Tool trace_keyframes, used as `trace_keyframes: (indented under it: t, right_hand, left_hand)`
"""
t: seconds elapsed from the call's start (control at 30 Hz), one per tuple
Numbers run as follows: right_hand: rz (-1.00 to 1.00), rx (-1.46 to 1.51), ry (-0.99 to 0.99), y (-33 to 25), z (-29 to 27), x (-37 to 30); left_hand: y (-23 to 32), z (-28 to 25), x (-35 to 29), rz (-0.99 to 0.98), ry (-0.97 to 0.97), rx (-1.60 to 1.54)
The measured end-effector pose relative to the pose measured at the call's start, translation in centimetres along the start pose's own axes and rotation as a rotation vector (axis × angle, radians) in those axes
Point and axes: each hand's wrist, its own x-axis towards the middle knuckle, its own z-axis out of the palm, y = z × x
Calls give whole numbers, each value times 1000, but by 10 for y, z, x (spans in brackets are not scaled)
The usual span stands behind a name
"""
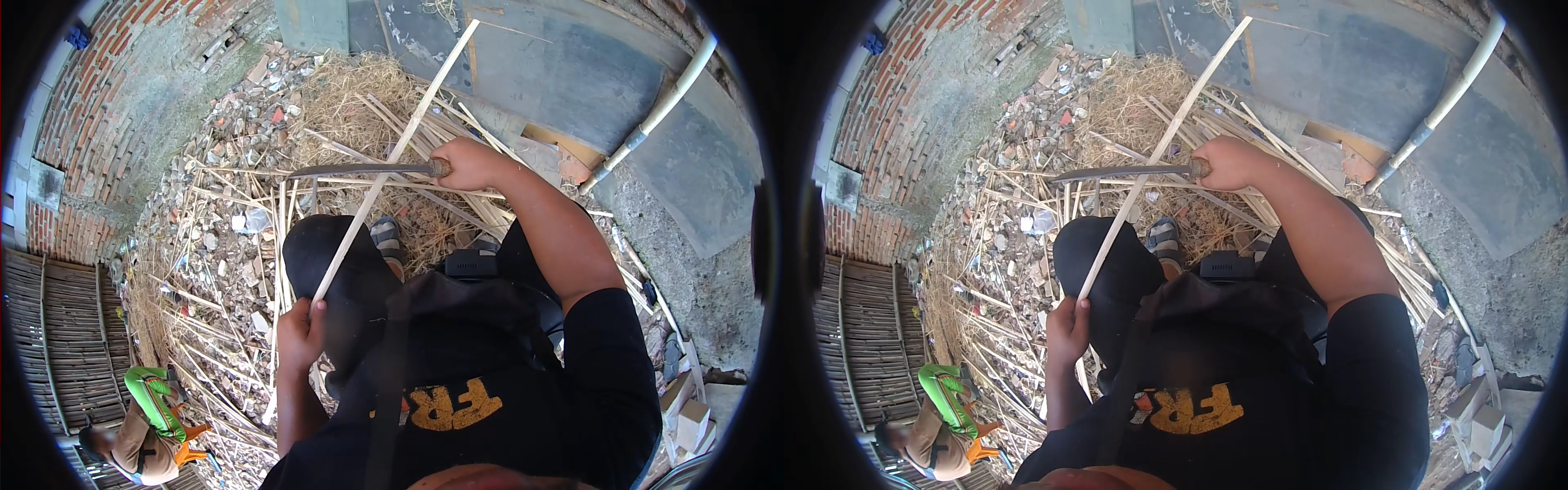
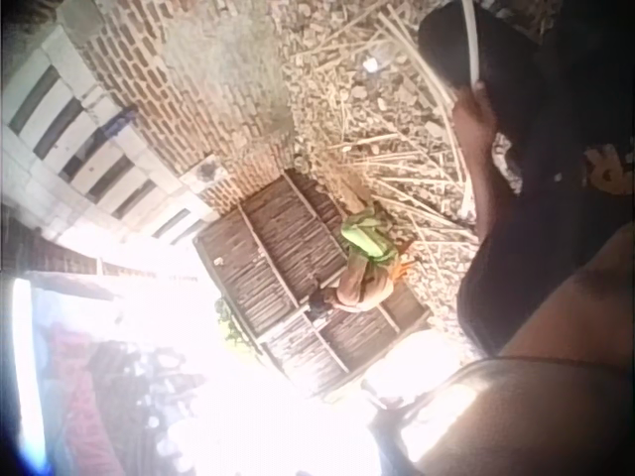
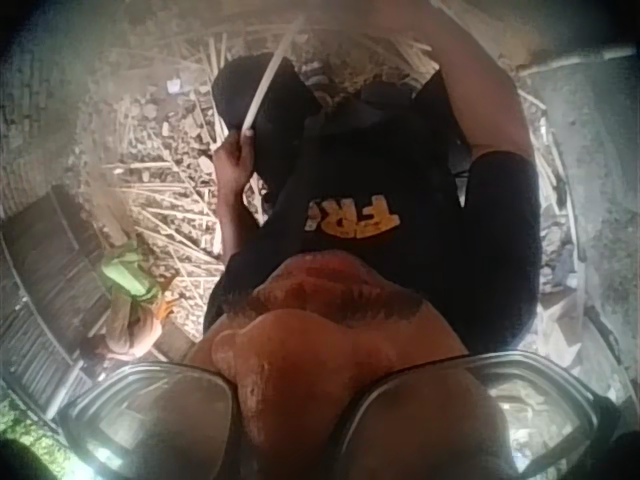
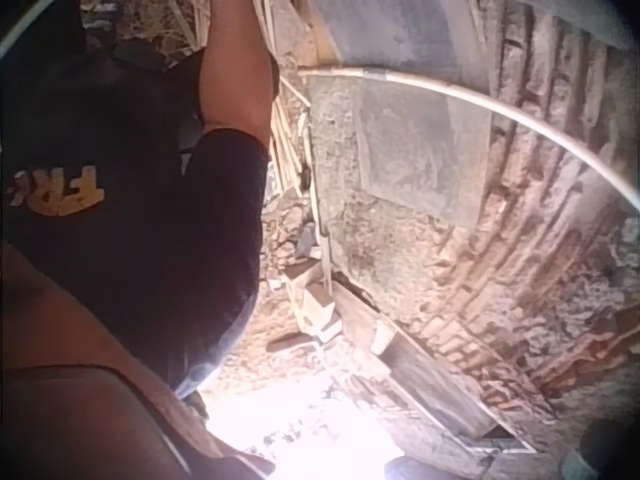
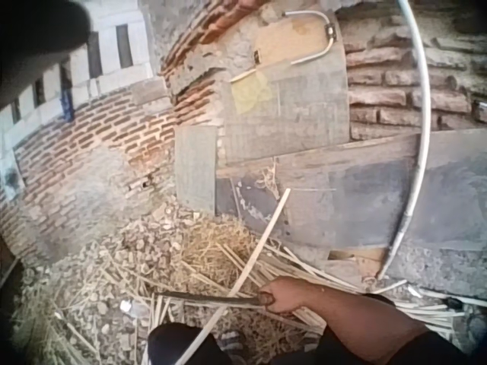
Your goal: The person shaves thin strips of bamboo using a bladed tool, smoothing the surface and edges by hand.
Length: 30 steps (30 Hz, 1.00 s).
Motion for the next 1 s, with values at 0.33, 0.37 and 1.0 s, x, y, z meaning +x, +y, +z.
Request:
trace_keyframes:
  t: [0.33, 0.37, 1.0]
  right_hand:
    - [16, 48, 2, 2, 0, -2]
    - [21, 53, -9, 0, -2, -2]
    - [14, 41, -5, 3, -1, -3]
  left_hand:
    - [3, -1, -1, -4, 3, -12]
    - [2, -1, 0, -6, 1, -11]
    - [3, -1, 1, -41, -19, -10]
